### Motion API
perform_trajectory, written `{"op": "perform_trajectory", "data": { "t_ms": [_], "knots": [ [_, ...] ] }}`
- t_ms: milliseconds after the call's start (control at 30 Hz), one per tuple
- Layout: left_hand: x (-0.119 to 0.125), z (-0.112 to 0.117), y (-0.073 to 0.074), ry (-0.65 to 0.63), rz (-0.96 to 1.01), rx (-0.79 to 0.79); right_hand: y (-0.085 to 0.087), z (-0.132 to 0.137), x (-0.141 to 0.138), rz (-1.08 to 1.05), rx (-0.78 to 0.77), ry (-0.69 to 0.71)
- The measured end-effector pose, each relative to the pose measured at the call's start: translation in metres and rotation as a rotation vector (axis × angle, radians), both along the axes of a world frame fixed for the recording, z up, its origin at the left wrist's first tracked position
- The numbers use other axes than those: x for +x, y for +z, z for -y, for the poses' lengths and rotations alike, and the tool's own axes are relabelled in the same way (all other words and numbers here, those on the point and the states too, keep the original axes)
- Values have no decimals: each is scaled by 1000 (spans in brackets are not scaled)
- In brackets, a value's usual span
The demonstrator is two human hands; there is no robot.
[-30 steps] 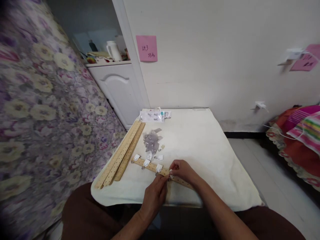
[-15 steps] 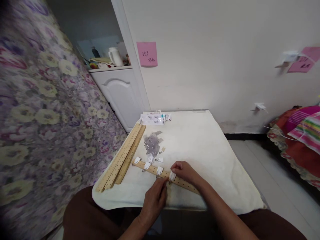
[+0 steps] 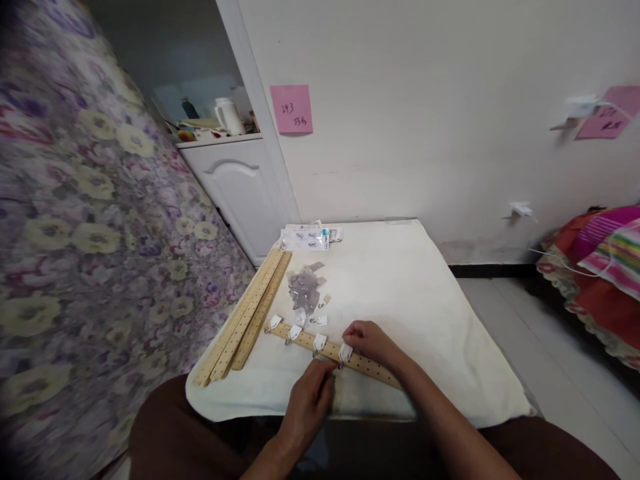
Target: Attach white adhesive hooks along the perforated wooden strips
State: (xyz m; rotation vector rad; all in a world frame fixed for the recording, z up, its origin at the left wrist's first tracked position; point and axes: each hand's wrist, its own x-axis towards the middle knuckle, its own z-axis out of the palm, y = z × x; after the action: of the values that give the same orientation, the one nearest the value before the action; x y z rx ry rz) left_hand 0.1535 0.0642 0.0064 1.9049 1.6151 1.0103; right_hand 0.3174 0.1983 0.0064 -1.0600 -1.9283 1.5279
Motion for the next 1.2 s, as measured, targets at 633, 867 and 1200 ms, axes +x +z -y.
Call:
{"op": "perform_trajectory", "data": {
  "t_ms": [633, 867, 1200],
  "knots": [
    [-44, -77, 61, 174, -637, -65, 12, -4, 5, -49, -3, -84],
    [-42, -118, 57, 168, -843, -207, 16, -9, 9, -132, -28, -108],
    [-24, -115, 88, 92, -904, -332, 17, -15, 8, -201, -34, -146]
  ]
}}
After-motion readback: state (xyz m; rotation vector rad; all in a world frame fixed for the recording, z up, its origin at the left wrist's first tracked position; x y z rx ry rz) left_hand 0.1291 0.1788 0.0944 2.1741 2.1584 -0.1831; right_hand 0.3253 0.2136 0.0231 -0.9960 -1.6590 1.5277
